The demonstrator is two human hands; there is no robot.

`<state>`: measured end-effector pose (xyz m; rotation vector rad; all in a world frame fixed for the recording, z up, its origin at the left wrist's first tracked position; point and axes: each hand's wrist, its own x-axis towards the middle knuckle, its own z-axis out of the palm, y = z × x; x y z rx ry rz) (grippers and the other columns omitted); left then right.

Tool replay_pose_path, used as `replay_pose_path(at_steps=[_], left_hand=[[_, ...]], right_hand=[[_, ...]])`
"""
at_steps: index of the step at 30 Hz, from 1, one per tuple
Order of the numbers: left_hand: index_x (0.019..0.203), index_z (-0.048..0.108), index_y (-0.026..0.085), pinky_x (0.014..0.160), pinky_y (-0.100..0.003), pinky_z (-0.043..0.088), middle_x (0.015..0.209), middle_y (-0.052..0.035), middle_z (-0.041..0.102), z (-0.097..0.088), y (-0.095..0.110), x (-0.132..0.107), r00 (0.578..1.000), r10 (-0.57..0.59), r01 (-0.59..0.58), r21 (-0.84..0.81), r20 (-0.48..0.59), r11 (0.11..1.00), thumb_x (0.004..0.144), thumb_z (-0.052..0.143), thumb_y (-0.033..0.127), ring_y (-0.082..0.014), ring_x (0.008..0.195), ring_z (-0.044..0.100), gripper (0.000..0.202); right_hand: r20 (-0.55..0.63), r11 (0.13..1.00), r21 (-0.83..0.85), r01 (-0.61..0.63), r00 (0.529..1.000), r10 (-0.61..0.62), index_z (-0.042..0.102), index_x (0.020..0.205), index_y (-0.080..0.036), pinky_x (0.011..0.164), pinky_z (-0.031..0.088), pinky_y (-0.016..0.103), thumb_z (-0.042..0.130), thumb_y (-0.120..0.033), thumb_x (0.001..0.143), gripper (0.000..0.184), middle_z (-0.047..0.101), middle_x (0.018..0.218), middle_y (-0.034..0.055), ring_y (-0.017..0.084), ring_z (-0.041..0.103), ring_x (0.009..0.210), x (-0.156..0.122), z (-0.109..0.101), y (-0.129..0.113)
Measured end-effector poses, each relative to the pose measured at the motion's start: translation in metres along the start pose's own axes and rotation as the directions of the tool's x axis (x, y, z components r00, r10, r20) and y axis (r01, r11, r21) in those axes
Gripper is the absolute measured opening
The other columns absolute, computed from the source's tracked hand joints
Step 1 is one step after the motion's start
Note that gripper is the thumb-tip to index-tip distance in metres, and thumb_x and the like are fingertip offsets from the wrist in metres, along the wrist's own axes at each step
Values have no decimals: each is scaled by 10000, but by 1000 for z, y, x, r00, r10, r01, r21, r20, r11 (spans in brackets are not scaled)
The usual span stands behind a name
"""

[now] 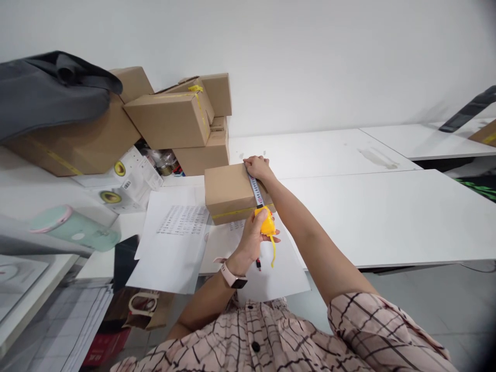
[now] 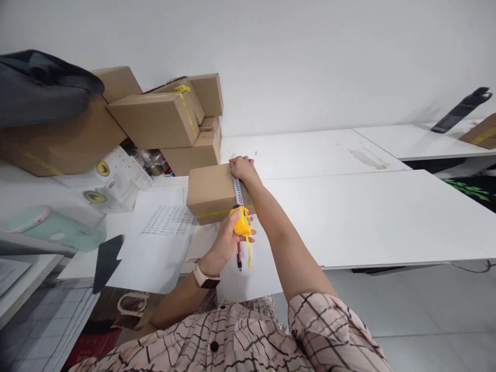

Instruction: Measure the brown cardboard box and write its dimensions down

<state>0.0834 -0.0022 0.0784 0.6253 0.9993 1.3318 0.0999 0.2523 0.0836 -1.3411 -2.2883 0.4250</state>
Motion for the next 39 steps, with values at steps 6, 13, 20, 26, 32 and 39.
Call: replay_pose_path(at_steps=[6, 13, 20, 26, 32, 39], left_hand=[[986, 610, 192, 490, -291, 569, 998, -78, 634, -3, 2, 3, 1000, -4, 4, 31, 19, 1000, 648, 773, 679, -169, 635, 679, 616], [1212, 549, 295, 584, -300, 598, 1070, -51, 669, -73, 9, -41, 934, 335, -296, 259, -123, 919, 675, 823, 496, -180, 722, 695, 635], [1141, 517, 251, 550, -301, 577, 1038, -27, 609, -137, 22, -24, 866, 415, -273, 432, -279, 859, 738, 724, 569, -169, 681, 688, 554], [1080, 549, 220, 488, -251, 521, 983, -16, 624, -131, 71, 6, 859, 476, -373, 406, -189, 834, 744, 702, 542, -130, 614, 654, 490], [1035, 558, 207, 461, -251, 490, 918, -32, 660, -119, 116, 33, 873, 458, -355, 424, -168, 833, 686, 705, 631, -140, 581, 651, 568], [1140, 550, 242, 528, -262, 553, 1111, -60, 666, -94, 79, 21, 872, 489, -439, 398, -28, 806, 701, 733, 558, -161, 713, 689, 571]], right_hand=[[-11, 995, 94, -16, 1000, 17, 705, 1300, -226, 1157, 258, 524, 406, -341, 1004, 436, 673, 1355, 106, 328, 498, 1319, 5, -2, -1], [-303, 817, 577, -10, 926, 226, 600, 1399, -221, 1058, 426, 376, 308, -622, 1009, 631, 662, 1335, 117, 230, 587, 1230, -56, -48, 50], [-73, 809, 566, -162, 967, 245, 535, 1456, -318, 924, 513, 385, 375, -681, 961, 634, 681, 1232, 70, 222, 643, 1007, -148, -25, 70], [-217, 917, 398, -37, 967, 133, 640, 1334, -271, 942, 484, 378, 504, -607, 944, 533, 643, 1137, 92, 227, 613, 1004, -114, -45, 39], [-390, 995, 32, -93, 916, 98, 719, 1004, -175, 1001, 399, 468, 447, -493, 1002, 418, 599, 1230, 175, 339, 505, 1182, -56, -65, 15], [-250, 993, -118, -5, 968, -25, 661, 1056, -153, 980, 336, 425, 254, -232, 1043, 415, 690, 1138, 171, 303, 565, 1061, -15, -55, -9]])
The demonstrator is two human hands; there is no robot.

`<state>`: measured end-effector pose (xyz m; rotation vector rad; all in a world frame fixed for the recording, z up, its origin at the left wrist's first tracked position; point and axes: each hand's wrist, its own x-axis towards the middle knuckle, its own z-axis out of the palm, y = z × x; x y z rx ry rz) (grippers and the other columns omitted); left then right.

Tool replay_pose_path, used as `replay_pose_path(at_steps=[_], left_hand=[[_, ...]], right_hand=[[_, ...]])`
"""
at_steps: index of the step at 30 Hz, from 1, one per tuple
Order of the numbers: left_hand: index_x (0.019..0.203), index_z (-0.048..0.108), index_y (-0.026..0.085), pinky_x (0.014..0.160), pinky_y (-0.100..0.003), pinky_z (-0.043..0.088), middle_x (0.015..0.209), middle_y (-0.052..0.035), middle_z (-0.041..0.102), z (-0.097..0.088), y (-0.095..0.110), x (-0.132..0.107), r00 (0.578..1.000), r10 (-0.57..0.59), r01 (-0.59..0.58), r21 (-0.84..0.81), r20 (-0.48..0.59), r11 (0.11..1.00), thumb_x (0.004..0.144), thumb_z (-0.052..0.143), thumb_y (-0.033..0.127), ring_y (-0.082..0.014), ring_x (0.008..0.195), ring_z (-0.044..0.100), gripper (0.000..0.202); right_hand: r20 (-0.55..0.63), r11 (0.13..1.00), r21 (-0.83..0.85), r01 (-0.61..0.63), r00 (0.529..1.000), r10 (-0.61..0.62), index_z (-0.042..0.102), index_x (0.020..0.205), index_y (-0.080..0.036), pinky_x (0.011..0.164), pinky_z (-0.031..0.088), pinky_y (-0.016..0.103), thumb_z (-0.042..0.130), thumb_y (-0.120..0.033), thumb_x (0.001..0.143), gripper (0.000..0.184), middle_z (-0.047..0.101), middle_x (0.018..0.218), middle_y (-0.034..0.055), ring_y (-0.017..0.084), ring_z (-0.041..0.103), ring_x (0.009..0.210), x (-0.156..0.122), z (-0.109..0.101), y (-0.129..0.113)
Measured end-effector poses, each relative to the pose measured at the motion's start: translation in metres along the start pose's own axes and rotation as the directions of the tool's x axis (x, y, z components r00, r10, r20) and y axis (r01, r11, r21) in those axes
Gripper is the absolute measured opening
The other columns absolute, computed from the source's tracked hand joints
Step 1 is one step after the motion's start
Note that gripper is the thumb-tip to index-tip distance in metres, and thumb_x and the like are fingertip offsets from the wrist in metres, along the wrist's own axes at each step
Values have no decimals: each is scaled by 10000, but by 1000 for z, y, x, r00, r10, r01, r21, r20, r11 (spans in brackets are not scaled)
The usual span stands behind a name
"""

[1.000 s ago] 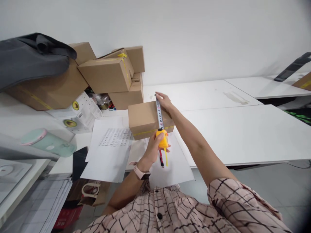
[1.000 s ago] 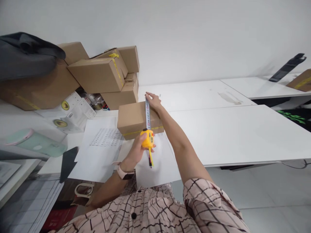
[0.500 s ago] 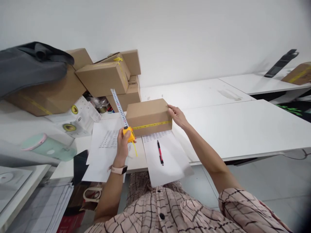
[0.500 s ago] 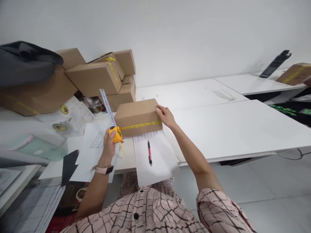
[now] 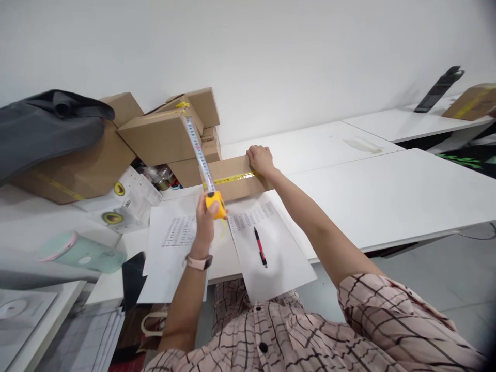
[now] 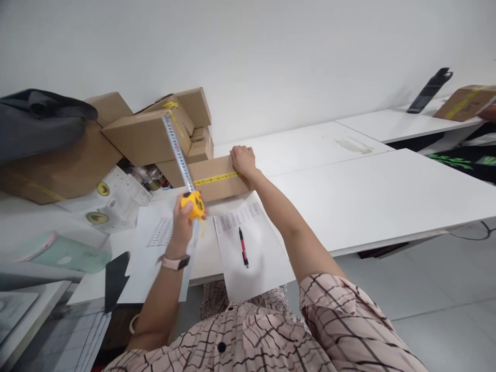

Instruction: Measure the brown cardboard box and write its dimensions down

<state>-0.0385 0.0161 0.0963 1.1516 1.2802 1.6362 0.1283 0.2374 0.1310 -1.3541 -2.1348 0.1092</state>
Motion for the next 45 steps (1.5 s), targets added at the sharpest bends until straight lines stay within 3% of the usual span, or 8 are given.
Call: replay_pose_path(at_steps=[5, 10, 19, 26, 37, 45], left_hand=[[1164, 569, 222, 519, -277, 579, 1116, -61, 660, 39, -45, -34, 965, -140, 174, -141, 224, 975, 732, 771, 541, -132, 651, 664, 574], [1179, 575, 218, 558, -286, 614, 1154, -62, 640, 53, -71, -47, 940, -206, 255, -159, 273, 954, 773, 768, 518, -141, 715, 675, 541], [1208, 558, 214, 534, -284, 601, 1207, -75, 616, 61, -79, -61, 925, -242, 296, -158, 294, 942, 785, 764, 528, -134, 655, 693, 566], [1210, 535, 216, 546, -281, 600, 1181, -71, 616, 65, -85, -62, 921, -274, 318, -127, 278, 940, 745, 778, 561, -138, 694, 682, 628], [1262, 505, 224, 641, -284, 593, 1139, -81, 634, 63, -97, -60, 917, -289, 317, -66, 274, 946, 749, 786, 501, -152, 815, 641, 647], [1258, 492, 218, 579, -304, 589, 1064, -81, 678, 59, -81, -67, 906, -283, 351, -190, 314, 917, 752, 785, 535, -185, 741, 692, 665]], right_hand=[[29, 996, -86, -26, 999, 28, 665, 1025, -144, 947, 330, 416, 232, -212, 1037, 438, 715, 1101, 162, 299, 567, 1046, 10, 5, -3], [57, 985, -167, 36, 998, -26, 667, 1008, -160, 915, 318, 428, 218, -208, 1033, 453, 710, 1111, 154, 304, 553, 1046, 12, 7, -2], [34, 988, -151, 27, 999, -23, 672, 1063, -175, 906, 313, 431, 147, -273, 1058, 534, 718, 1091, 146, 298, 555, 1009, 15, 12, -2], [-12, 998, -49, -42, 999, 41, 725, 893, -136, 947, 327, 454, 256, -424, 1032, 567, 721, 988, 174, 301, 552, 982, 18, 16, -4], [-15, 998, -43, -52, 999, 51, 727, 919, -145, 961, 317, 457, 251, -459, 1037, 582, 701, 915, 159, 306, 534, 997, 19, 17, -5], [-41, 995, -98, -31, 999, 28, 714, 965, -142, 958, 326, 454, 178, -488, 1061, 645, 697, 988, 171, 302, 531, 1027, 16, 20, -2]])
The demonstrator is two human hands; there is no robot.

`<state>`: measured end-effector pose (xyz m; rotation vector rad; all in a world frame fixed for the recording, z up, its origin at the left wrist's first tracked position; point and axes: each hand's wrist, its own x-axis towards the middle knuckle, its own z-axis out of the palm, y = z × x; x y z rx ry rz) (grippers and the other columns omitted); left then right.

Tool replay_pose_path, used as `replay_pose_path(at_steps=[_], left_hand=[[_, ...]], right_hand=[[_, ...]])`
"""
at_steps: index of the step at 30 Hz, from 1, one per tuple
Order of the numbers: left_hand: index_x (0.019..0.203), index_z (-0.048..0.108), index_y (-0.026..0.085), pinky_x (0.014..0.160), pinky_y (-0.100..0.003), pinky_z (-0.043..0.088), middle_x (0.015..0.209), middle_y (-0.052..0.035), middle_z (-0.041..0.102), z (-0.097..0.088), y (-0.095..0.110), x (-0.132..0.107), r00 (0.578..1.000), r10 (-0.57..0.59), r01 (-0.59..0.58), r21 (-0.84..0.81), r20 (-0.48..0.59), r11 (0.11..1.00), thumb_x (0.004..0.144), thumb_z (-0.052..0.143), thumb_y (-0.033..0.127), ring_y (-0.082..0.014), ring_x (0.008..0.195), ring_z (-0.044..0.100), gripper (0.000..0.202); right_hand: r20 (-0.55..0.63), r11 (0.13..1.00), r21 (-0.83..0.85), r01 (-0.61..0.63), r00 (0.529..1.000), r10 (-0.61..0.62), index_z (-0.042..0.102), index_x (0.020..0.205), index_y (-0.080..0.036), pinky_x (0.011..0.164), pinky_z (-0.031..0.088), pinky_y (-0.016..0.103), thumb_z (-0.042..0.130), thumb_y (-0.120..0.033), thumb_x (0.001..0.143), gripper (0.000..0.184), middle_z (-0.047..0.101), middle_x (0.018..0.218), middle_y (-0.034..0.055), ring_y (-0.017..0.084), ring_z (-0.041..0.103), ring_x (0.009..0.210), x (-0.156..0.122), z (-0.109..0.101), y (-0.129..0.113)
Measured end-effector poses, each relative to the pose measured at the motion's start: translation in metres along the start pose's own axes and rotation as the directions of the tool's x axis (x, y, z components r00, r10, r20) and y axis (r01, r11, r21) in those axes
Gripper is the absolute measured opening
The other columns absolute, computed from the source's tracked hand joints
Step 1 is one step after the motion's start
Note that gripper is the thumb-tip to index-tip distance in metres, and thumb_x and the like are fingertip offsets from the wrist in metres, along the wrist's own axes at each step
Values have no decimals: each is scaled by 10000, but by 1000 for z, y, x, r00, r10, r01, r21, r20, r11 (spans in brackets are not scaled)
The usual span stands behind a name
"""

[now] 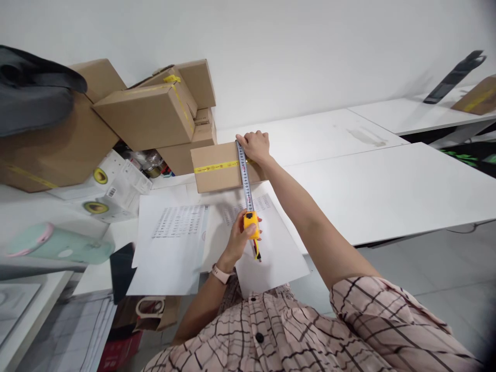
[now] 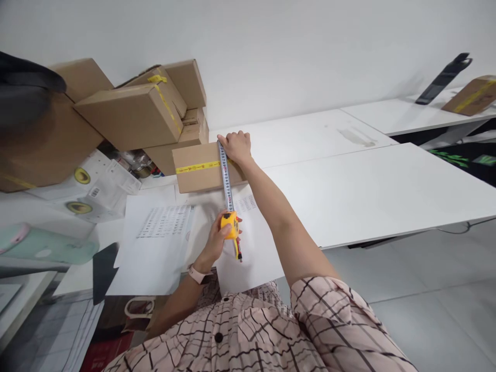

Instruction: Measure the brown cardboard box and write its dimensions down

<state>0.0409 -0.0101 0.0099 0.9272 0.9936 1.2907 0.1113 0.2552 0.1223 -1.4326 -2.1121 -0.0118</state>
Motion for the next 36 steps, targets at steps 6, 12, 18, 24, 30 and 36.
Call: replay_pose_path(at_steps=[6, 12, 18, 24, 30, 36], left_hand=[[1303, 494, 255, 578, -313, 591, 1093, -98, 701, -24, 24, -54, 981, 186, -189, -55, -49, 981, 727, 779, 592, -216, 753, 719, 726], [1349, 495, 288, 681, -374, 626, 1170, -114, 681, -50, 27, -105, 972, 154, -146, 59, -176, 987, 719, 785, 597, -251, 877, 716, 759], [1359, 499, 279, 714, -360, 607, 1191, -120, 672, -51, 19, -120, 993, 38, -24, 130, -109, 991, 718, 789, 547, -242, 885, 700, 753], [1382, 525, 230, 782, -351, 554, 1066, -68, 697, -43, 24, -125, 995, -85, 31, 619, 58, 785, 667, 810, 388, -241, 890, 658, 785], [1370, 548, 272, 830, -384, 535, 1047, -46, 705, -37, 25, -127, 970, -187, -7, 789, 154, 615, 676, 803, 368, -249, 866, 660, 746], [1544, 327, 287, 992, -447, 498, 1305, -99, 632, -31, 16, -117, 992, -111, 37, 703, 60, 710, 687, 833, 340, -295, 1130, 637, 997]], right_hand=[[-62, 999, -8, 44, 997, -44, 679, 1036, -143, 1005, 295, 478, 167, -582, 1046, 675, 656, 1062, 178, 322, 493, 1105, -23, -4, -3], [-121, 998, 41, 51, 992, -46, 652, 1174, -174, 1031, 261, 499, 281, -605, 1020, 589, 629, 1158, 178, 353, 469, 1180, -106, -7, -3], [-59, 993, 74, 91, 994, -87, 636, 1284, -227, 1050, 273, 477, 412, -558, 1003, 489, 637, 1296, 160, 317, 495, 1229, -179, 7, 12], [-146, 850, 516, -103, 968, 206, 631, 1280, -255, 894, 450, 428, 160, -570, 1044, 614, 693, 1046, 100, 246, 627, 1011, -182, -40, 19], [-33, 608, 768, -201, 936, 351, 654, 827, -247, 578, 439, 314, 413, -729, 938, 550, 532, 647, 11, 166, 536, 605, -208, -69, 33], [182, 530, 784, -323, 936, 301, 593, 730, -263, 559, 419, 309, 468, -714, 915, 503, 513, 623, 2, 162, 484, 568, -276, -35, 4]])
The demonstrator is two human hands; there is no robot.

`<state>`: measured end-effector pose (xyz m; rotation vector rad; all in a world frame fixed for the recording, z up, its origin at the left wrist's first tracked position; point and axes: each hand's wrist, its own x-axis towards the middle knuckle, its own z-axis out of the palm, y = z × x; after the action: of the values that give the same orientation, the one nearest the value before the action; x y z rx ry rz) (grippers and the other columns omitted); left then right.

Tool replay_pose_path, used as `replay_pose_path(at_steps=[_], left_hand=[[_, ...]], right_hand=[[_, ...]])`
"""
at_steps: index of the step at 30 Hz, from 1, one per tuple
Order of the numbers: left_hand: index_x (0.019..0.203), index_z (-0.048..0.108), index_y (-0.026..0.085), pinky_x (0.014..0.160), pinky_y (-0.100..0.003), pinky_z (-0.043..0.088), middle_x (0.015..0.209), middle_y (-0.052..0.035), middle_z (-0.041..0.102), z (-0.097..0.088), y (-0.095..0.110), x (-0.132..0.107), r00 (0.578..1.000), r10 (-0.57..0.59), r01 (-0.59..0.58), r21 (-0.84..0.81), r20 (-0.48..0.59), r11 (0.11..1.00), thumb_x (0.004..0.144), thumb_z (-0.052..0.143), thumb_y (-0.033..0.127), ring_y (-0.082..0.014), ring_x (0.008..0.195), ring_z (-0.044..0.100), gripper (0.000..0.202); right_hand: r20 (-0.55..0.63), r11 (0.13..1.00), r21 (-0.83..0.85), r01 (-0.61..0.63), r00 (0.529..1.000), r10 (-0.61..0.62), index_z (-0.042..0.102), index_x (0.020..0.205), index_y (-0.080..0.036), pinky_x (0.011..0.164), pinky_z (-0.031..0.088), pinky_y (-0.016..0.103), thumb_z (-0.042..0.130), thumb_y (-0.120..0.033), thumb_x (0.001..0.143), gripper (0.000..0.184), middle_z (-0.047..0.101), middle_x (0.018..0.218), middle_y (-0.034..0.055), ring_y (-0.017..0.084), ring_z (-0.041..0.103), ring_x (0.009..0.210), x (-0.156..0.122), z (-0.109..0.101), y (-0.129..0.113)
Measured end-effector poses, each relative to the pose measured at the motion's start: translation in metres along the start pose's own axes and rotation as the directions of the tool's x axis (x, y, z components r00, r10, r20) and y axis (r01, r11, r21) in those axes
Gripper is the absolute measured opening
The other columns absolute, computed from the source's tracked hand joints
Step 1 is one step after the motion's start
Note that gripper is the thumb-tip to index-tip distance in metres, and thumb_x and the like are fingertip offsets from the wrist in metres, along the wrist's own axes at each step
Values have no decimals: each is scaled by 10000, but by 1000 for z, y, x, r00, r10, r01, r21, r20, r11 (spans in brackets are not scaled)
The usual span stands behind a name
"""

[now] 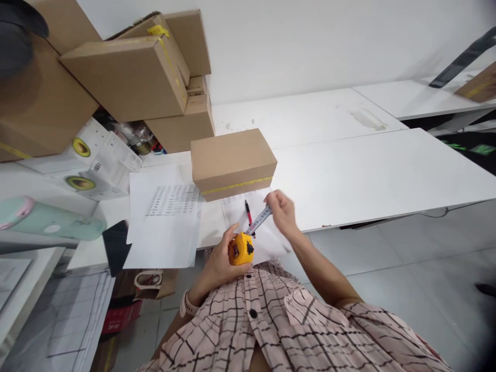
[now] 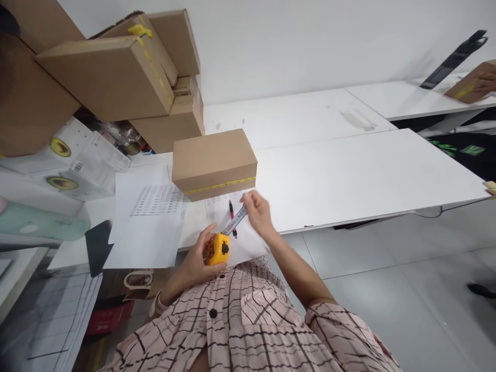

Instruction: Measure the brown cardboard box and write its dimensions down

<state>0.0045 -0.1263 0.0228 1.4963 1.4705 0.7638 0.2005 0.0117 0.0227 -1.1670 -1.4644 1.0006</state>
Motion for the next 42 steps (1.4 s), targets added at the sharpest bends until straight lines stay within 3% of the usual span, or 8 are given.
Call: replay_pose_path(at_steps=[4, 11, 16, 20, 27, 33, 37, 42], left_hand=[[1505, 365, 272, 948, -418, 520, 1276, -106, 632, 4, -1, 7, 991, 60, -65, -39, -118, 997, 693, 840, 329, -271, 1078, 645, 941], [1427, 434, 263, 958, -417, 538, 1361, -116, 584, -55, 23, 30, 833, 382, -277, 296, -401, 914, 737, 825, 395, -289, 1205, 613, 804], [1404, 454, 216, 1040, -450, 504, 1372, -128, 578, -108, 62, 99, 667, 604, -272, 612, -437, 743, 791, 788, 364, -298, 1259, 579, 714], [1395, 465, 206, 1027, -459, 505, 1343, -124, 599, -123, 61, 162, 711, 585, -194, 690, -391, 697, 820, 776, 356, -308, 1227, 582, 671], [1379, 493, 128, 1103, -561, 398, 1449, -120, 547, -126, 44, 199, 788, 522, -126, 745, -326, 655, 926, 675, 320, -338, 1313, 490, 525], [1170, 613, 137, 1095, -543, 379, 1259, -118, 664, -71, 27, 170, 499, 736, -354, 668, -457, 654, 997, 495, 304, -263, 1251, 565, 268], [980, 664, 193, 936, -435, 522, 952, -78, 739, -1, -9, 149, 649, 709, -462, 597, -276, 655, 974, 442, 206, -222, 961, 686, 222], [1260, 620, 121, 1165, -533, 379, 1479, -209, 532, 38, -43, 147, 895, 444, -330, 611, -40, 720, 899, 593, 266, -344, 1410, 461, 390]], right_hand=[[346, 1000, -6, -10, 938, 12, 658, 966, -271, 580, 445, 310, 370, -668, 971, 490, 577, 659, -3, 172, 541, 574, -37, 26, 14], [262, 842, -540, -22, 946, 193, 552, 1224, -226, 675, 457, 319, 451, -615, 974, 473, 691, 770, 22, 241, 682, 769, -19, 35, 33], [455, 615, -746, 258, 870, 187, 486, 1371, -196, 743, 495, 333, 533, -408, 983, 445, 719, 1186, 142, 293, 697, 1055, -13, 44, 31], [506, 567, -765, 305, 830, 237, 558, 1326, -172, 775, 511, 346, 395, -179, 988, 376, 723, 1181, 165, 275, 723, 979, -11, 40, 25], [569, 995, -69, -70, 817, 97, 667, 1151, -189, 818, 554, 360, 480, -352, 955, 316, 771, 943, 77, 214, 730, 902, -10, -10, 40], [324, 928, 295, -226, 938, 125, 660, 1037, -248, 736, 543, 350, 781, -493, 771, 382, 725, 785, 18, 188, 689, 762, -5, -35, 53], [45, 949, 269, -165, 986, 159, 587, 792, -237, 593, 447, 289, 758, -529, 796, 338, 569, 610, -45, 120, 509, 552, 5, -29, 59], [144, 914, 315, -254, 965, 218, 561, 815, -247, 573, 438, 292, 666, -618, 832, 386, 533, 535, -51, 133, 493, 511, 30, -13, 67]])
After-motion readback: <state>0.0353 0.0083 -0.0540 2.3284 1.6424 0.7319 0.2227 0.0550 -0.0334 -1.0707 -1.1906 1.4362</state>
